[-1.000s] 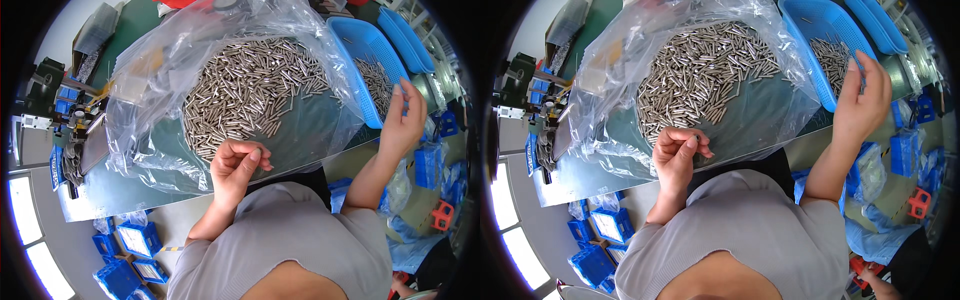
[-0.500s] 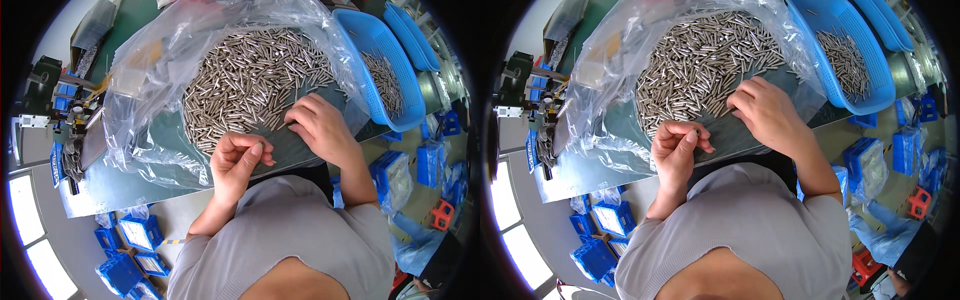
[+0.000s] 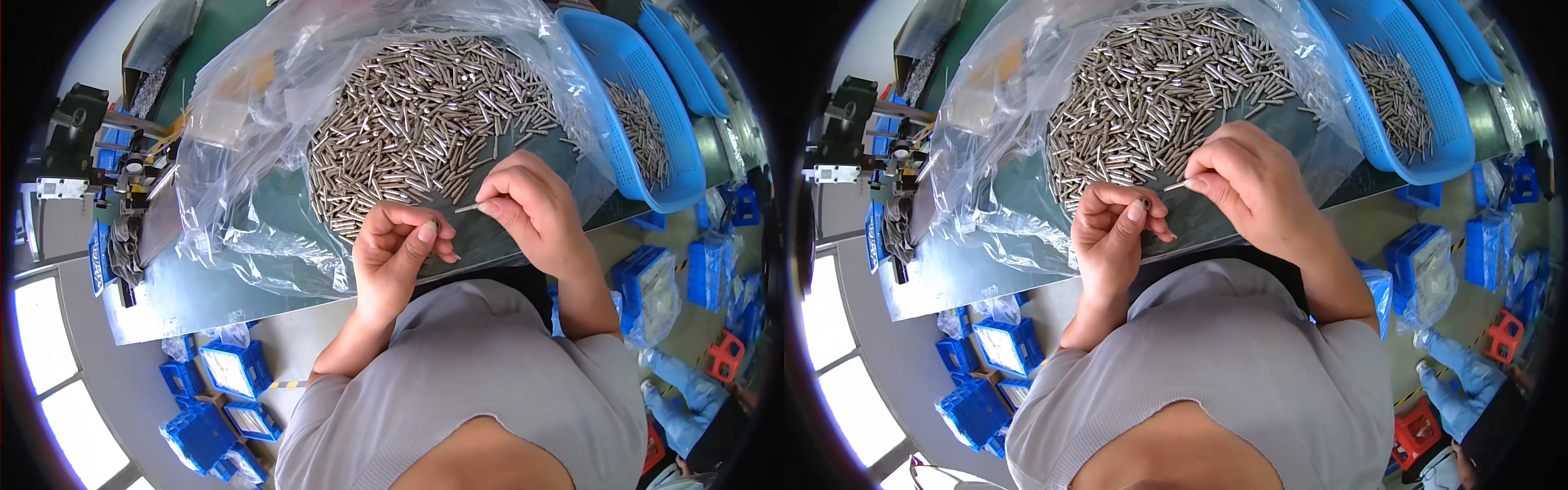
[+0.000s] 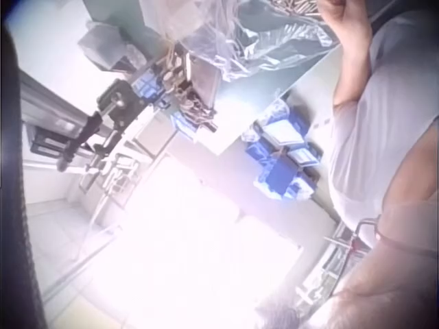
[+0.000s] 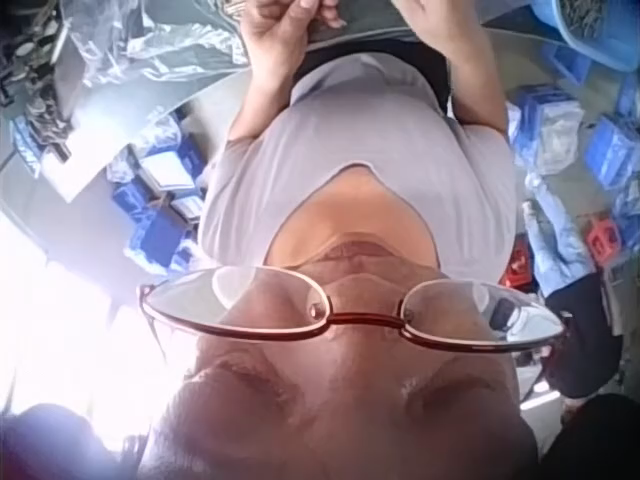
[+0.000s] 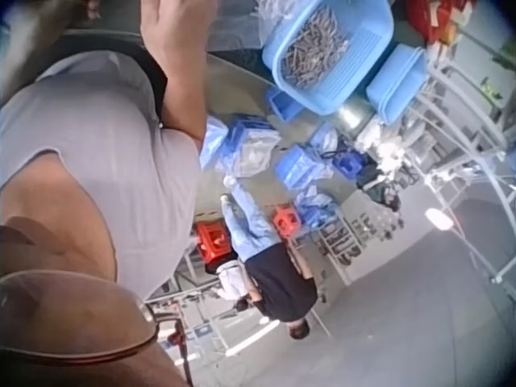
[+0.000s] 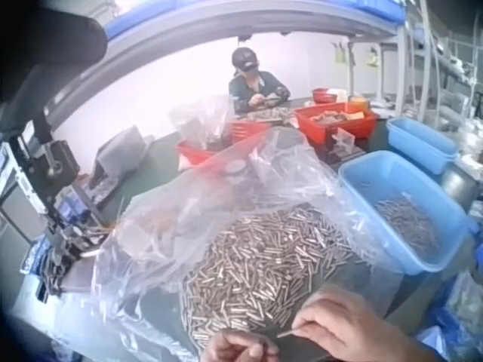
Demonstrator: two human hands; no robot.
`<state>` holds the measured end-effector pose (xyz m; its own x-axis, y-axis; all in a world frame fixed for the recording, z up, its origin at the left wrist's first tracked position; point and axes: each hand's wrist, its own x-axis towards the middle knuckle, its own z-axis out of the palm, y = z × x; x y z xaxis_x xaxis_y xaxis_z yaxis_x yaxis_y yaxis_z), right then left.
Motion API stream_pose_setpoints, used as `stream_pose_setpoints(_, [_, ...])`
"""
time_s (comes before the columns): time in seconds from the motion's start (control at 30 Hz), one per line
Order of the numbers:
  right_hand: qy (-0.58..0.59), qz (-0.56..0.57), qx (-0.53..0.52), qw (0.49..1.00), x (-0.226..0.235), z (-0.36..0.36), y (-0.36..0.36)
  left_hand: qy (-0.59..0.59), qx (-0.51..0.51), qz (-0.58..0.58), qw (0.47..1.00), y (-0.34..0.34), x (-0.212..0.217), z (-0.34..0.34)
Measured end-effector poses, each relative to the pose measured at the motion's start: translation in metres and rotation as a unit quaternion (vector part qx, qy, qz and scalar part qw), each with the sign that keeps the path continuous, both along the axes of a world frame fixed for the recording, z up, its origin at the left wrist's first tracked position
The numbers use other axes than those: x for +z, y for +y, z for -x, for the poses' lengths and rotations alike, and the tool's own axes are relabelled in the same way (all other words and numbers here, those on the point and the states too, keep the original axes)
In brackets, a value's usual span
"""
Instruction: Inspecting and sorting small metal pins from a large plastic bag into a storage basket.
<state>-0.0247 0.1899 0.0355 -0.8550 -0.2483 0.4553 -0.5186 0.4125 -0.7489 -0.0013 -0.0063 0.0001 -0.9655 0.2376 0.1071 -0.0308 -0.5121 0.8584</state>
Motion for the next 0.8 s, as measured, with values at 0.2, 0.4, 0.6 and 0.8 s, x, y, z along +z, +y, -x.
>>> stream_pose_setpoints(0.2, [0.047, -0.008, 0.049, 0.998, -0.003, 0.0, -0.009, -0.011, -0.003, 0.02, 1.0, 0.0, 0.001, -0.002])
stream_pose_setpoints(0.4, [0.037, 0.018, 0.051, 0.998, -0.005, 0.0, -0.02, -0.018, 0.023, 0.029, 0.999, 0.003, 0.003, -0.003])
stream_pose_setpoints(0.6, [-0.031, 0.059, 0.09, 0.994, -0.007, -0.001, -0.021, 0.015, -0.025, 0.017, 0.999, -0.003, -0.001, -0.001])
stream_pose_setpoints(0.8, [0.052, 0.007, 0.042, 0.998, -0.008, -0.013, -0.021, -0.002, -0.043, 0.018, 0.999, -0.002, 0.002, -0.005])
